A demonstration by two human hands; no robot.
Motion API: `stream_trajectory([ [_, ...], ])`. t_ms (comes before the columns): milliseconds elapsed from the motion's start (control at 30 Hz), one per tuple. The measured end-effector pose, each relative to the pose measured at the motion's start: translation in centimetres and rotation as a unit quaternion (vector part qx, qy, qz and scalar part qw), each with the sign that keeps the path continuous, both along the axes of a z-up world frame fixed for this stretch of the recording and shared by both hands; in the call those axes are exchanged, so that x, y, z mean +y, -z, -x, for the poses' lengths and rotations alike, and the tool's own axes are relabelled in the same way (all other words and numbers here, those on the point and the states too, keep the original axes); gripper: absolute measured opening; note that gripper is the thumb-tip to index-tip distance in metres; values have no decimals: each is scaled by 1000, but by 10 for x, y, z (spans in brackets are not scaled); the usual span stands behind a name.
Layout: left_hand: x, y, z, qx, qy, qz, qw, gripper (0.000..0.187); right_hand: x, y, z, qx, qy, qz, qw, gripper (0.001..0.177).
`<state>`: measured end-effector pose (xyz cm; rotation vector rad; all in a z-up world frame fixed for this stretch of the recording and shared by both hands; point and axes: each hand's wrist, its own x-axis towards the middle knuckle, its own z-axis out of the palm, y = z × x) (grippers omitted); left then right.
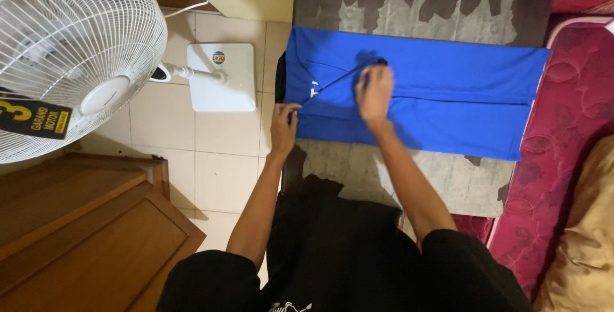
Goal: The person picks up a blue shirt from a pile on a bed, lays it flat on a small table, and folds it by bringing the sides and sleeves inward and then folding the body in half.
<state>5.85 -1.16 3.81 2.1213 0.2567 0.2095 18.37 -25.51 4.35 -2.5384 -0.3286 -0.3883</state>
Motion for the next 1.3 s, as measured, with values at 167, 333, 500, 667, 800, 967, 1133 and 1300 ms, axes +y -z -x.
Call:
stream_trajectory([
  [167,-28,-4,-9,18,57,-84,995,27,21,17,33,70,-73,51,994,35],
  [333,-36,12,-8,65,22,-21,997,40,13,22,30,82,-69,55,993,45],
  [500,-7,55,14,77,-138,72,985,32,0,26,21,61,-23,55,996,59],
  [667,29,96,39,115,-156,109,975,28,-3,37,2,142,-26,104,984,71],
  [800,20,105,44,142,-143,126,971,39,0,34,7,137,-17,127,982,71],
  [967,10,113,37,144,-152,115,971,66,-1,29,5,155,-17,113,981,72],
  [1133,7,128,28,156,-185,98,965,59,-3,33,4,155,-21,114,981,72],
  [1300,23,118,16,261,-182,333,888,64,-2,35,1,158,-19,125,979,72],
])
